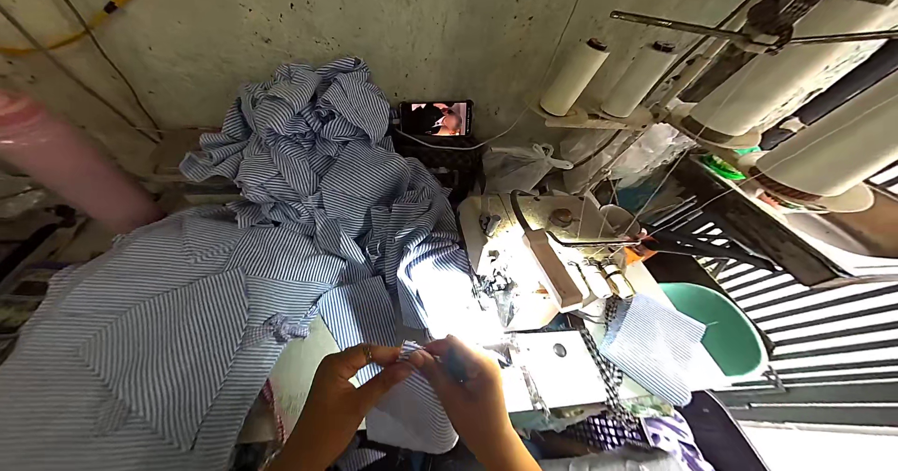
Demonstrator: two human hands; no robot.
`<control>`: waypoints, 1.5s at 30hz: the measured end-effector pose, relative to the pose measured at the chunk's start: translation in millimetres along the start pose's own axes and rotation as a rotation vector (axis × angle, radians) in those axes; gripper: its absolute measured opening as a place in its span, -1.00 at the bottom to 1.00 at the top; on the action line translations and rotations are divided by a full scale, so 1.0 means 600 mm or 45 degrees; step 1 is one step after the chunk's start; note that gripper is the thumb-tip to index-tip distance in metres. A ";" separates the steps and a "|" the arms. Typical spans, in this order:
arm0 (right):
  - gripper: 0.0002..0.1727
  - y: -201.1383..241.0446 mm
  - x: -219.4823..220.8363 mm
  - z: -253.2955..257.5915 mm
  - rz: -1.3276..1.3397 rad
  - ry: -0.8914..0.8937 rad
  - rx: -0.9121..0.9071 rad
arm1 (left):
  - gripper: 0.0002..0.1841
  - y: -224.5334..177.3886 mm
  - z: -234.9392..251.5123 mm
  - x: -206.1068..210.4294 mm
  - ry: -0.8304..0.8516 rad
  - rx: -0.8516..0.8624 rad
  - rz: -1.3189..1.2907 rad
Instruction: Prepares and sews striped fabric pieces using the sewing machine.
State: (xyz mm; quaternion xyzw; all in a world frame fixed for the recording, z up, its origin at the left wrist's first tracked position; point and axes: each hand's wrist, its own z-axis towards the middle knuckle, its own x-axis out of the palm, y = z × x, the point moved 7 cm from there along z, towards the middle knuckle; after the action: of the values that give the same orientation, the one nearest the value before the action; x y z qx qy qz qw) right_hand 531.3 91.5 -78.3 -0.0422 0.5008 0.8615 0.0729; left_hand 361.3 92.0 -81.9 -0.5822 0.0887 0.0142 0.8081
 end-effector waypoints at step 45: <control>-0.90 -0.113 -0.084 -0.170 0.448 -0.224 0.883 | -0.89 -0.002 0.181 0.185 0.405 0.199 1.084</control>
State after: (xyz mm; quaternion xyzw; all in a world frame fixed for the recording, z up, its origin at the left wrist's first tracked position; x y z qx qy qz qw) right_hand 592.3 31.5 -179.6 0.1453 0.7533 0.6410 -0.0234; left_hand 484.4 184.9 -65.2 -0.4261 0.4437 0.2485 0.7482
